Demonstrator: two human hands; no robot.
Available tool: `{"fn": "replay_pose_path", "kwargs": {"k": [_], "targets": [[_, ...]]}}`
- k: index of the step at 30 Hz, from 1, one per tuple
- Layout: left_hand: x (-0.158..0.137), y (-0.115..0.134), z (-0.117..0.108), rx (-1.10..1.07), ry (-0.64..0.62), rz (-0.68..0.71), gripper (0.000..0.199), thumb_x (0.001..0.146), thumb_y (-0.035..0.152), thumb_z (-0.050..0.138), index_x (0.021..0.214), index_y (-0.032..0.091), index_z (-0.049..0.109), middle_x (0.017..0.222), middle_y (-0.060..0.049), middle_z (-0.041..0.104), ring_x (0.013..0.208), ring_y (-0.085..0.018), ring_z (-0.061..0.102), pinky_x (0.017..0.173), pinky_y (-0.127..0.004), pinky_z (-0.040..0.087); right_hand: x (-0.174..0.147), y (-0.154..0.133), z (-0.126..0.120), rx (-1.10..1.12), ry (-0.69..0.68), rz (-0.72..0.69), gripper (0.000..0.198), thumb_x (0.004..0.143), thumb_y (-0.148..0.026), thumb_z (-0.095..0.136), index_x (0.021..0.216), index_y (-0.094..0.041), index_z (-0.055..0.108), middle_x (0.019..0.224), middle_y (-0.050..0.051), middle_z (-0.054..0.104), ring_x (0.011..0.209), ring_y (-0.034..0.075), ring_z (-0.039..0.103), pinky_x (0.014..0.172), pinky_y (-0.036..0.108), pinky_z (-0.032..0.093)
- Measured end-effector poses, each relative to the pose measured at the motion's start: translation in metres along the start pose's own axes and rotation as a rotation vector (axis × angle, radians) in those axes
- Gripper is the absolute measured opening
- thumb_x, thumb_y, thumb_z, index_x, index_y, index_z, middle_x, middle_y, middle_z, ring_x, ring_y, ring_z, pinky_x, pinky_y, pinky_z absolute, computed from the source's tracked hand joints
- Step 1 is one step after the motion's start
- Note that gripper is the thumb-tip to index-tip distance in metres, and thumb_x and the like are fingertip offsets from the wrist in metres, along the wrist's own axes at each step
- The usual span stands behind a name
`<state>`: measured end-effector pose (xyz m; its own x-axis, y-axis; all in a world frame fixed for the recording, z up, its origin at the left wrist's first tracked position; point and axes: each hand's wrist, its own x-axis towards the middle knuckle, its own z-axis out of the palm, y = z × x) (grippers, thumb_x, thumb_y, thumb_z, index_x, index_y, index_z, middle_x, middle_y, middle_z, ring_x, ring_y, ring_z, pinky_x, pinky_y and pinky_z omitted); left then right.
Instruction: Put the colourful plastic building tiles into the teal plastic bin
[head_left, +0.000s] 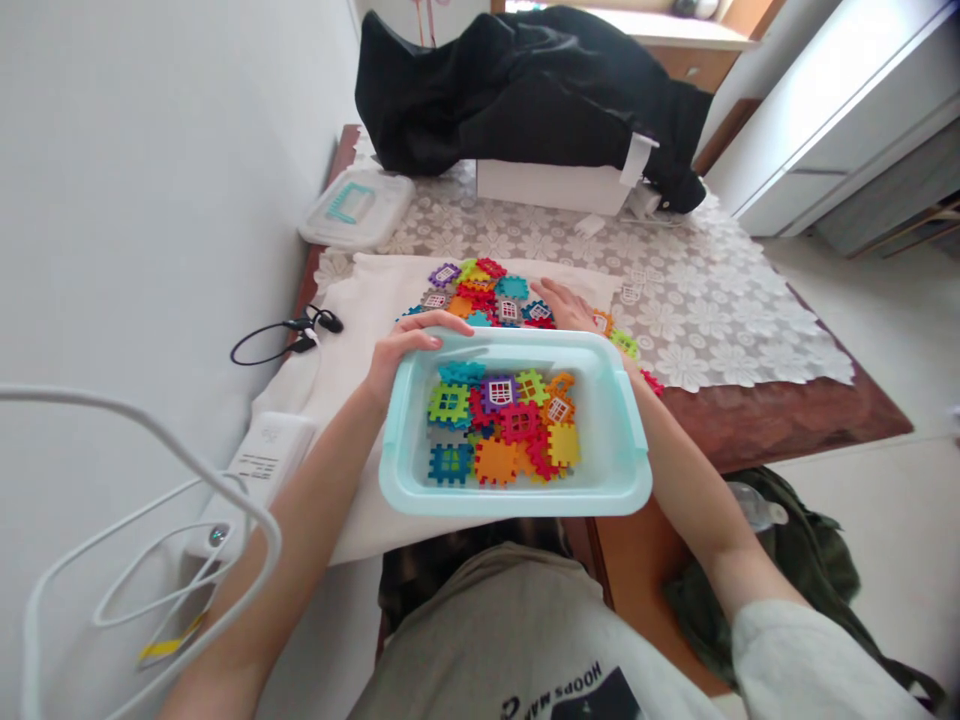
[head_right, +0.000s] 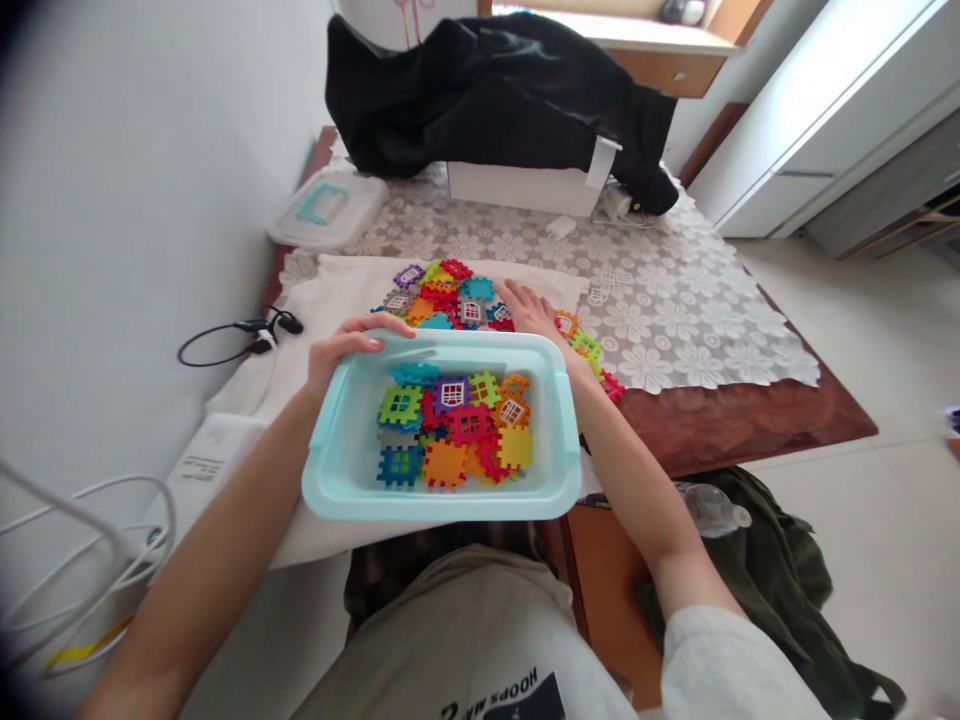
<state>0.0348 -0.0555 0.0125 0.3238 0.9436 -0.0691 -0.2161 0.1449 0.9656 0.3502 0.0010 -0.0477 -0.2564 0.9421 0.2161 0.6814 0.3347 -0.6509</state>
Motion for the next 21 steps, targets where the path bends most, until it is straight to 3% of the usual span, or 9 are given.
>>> {"fn": "replay_pose_path", "kwargs": {"k": [3,5,8,13,17,21], "targets": [[-0.0003,0.0011,0.0015,0.007,-0.016,-0.016,0.028,0.071,0.026,0.07,0.093,0.016,0.086,0.095,-0.009,0.081,0.087,-0.026,0.071,0.07,-0.029,0.057,0.0038,0.0103,0.0034,-0.063,-0.182,-0.058,0.051,0.09,-0.033,0.072,0.141,-0.029,0.075,0.156,0.01,0.068,0.15,0.038,0.059,0.131,0.058,0.038],[-0.0003,0.0003,0.0012,0.0,-0.013,-0.01,0.028,0.072,0.026,0.07,0.093,0.016,0.086,0.094,-0.009,0.081,0.085,-0.025,0.071,0.069,-0.029,0.057,0.0067,0.0134,0.0023,-0.04,-0.203,-0.085,0.044,0.086,-0.028,0.073,0.129,-0.028,0.081,0.141,0.009,0.077,0.139,0.036,0.067,0.125,0.052,0.047],[-0.0005,-0.0005,0.0009,0.0,-0.014,0.004,0.027,0.071,0.026,0.07,0.091,0.016,0.086,0.094,-0.009,0.081,0.082,-0.025,0.071,0.068,-0.03,0.056,0.0077,0.0122,0.0005,0.052,-0.158,-0.112,0.038,0.083,-0.03,0.075,0.12,-0.026,0.084,0.13,0.01,0.079,0.129,0.035,0.072,0.119,0.05,0.052],[0.0014,0.0038,0.0055,-0.013,-0.023,-0.016,0.029,0.066,0.026,0.07,0.088,0.015,0.087,0.087,-0.008,0.08,0.075,-0.022,0.067,0.062,-0.028,0.052,0.0041,0.0063,0.0038,0.167,-0.088,-0.141,0.045,0.086,-0.045,0.077,0.128,-0.027,0.081,0.139,0.011,0.072,0.125,0.031,0.071,0.112,0.045,0.055],[0.0039,0.0068,0.009,-0.023,-0.037,-0.015,0.029,0.061,0.025,0.07,0.083,0.015,0.087,0.088,-0.007,0.08,0.074,-0.021,0.066,0.062,-0.027,0.051,0.005,0.0085,0.0059,-0.009,-0.045,-0.041,0.053,0.087,-0.051,0.078,0.134,-0.024,0.079,0.145,0.015,0.072,0.13,0.039,0.067,0.117,0.056,0.049],[0.0045,0.0054,0.0077,-0.023,-0.038,0.002,0.029,0.063,0.025,0.07,0.084,0.016,0.088,0.09,-0.007,0.081,0.075,-0.02,0.067,0.065,-0.026,0.052,0.0056,0.0115,0.0031,-0.148,-0.129,0.044,0.052,0.087,-0.045,0.081,0.134,-0.023,0.081,0.13,0.017,0.078,0.126,0.042,0.07,0.116,0.058,0.046]]}}
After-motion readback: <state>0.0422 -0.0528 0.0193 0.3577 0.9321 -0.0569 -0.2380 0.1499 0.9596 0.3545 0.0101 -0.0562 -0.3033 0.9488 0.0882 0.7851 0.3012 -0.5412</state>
